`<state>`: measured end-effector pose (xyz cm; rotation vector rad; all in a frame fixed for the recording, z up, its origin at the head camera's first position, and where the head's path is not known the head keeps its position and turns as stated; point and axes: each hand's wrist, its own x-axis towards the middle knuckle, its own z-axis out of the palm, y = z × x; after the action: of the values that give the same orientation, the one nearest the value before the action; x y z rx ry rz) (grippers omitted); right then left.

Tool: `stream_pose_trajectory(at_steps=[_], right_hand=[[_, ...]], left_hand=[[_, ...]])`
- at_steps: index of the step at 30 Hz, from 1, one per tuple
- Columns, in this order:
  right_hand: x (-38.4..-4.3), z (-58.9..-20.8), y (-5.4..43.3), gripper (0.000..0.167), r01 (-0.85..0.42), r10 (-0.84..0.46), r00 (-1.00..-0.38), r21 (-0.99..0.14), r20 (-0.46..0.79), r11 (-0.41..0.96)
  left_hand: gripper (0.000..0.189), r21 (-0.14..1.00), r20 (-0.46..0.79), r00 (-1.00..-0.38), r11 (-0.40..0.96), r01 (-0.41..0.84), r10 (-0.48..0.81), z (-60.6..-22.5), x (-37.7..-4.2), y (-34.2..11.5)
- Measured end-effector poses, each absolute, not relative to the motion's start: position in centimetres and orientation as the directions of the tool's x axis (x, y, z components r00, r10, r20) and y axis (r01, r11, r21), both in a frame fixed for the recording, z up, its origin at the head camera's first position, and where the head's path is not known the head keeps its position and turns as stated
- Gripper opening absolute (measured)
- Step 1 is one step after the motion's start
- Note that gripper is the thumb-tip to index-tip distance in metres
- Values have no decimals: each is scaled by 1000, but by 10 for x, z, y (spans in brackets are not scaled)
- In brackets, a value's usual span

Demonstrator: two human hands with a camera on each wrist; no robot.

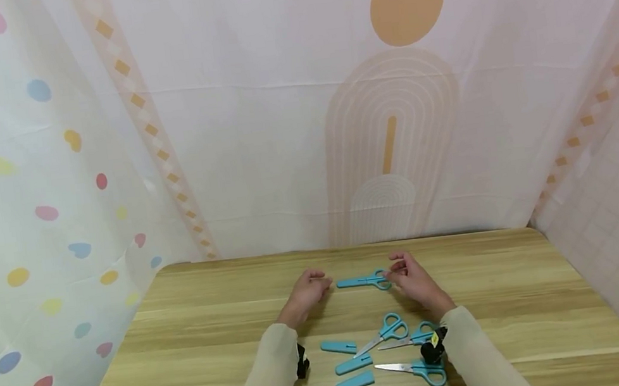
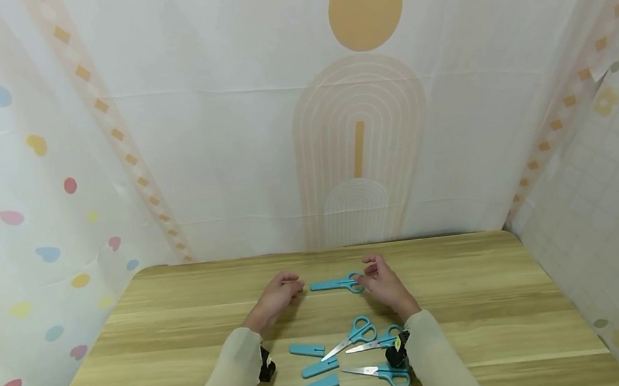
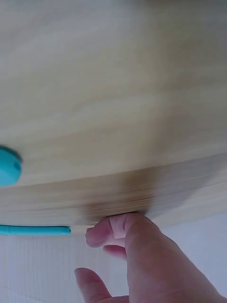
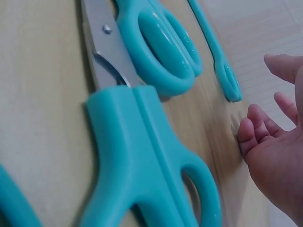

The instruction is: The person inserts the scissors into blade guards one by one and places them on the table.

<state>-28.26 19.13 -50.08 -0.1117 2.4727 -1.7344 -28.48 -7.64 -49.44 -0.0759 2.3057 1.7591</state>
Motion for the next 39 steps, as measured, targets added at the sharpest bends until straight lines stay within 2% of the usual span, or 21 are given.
stream_pose_trajectory(at_steps=[12,16,22,32,39], right_hand=[[-277,-493,203,42,-41,-202,-978,-917,-44,397],[-275,-490,208,34,-82,-239,-971,-911,-18,403],[-267,-489,214,27,-184,-353,-935,-905,40,384],[-256,-490,218,26,-240,-431,-901,-887,52,394],[-246,-487,218,25,-257,-479,-876,-892,54,371]], left_hand=[[35,947,-202,-964,286,-148,171,-492,-279,-85],[34,943,-206,-954,305,-134,216,-487,-276,-85],[32,936,-206,-930,339,-96,305,-476,-267,-85],[35,939,-174,-889,344,-20,423,-468,-254,-86],[31,939,-163,-876,345,3,453,-470,-244,-93]])
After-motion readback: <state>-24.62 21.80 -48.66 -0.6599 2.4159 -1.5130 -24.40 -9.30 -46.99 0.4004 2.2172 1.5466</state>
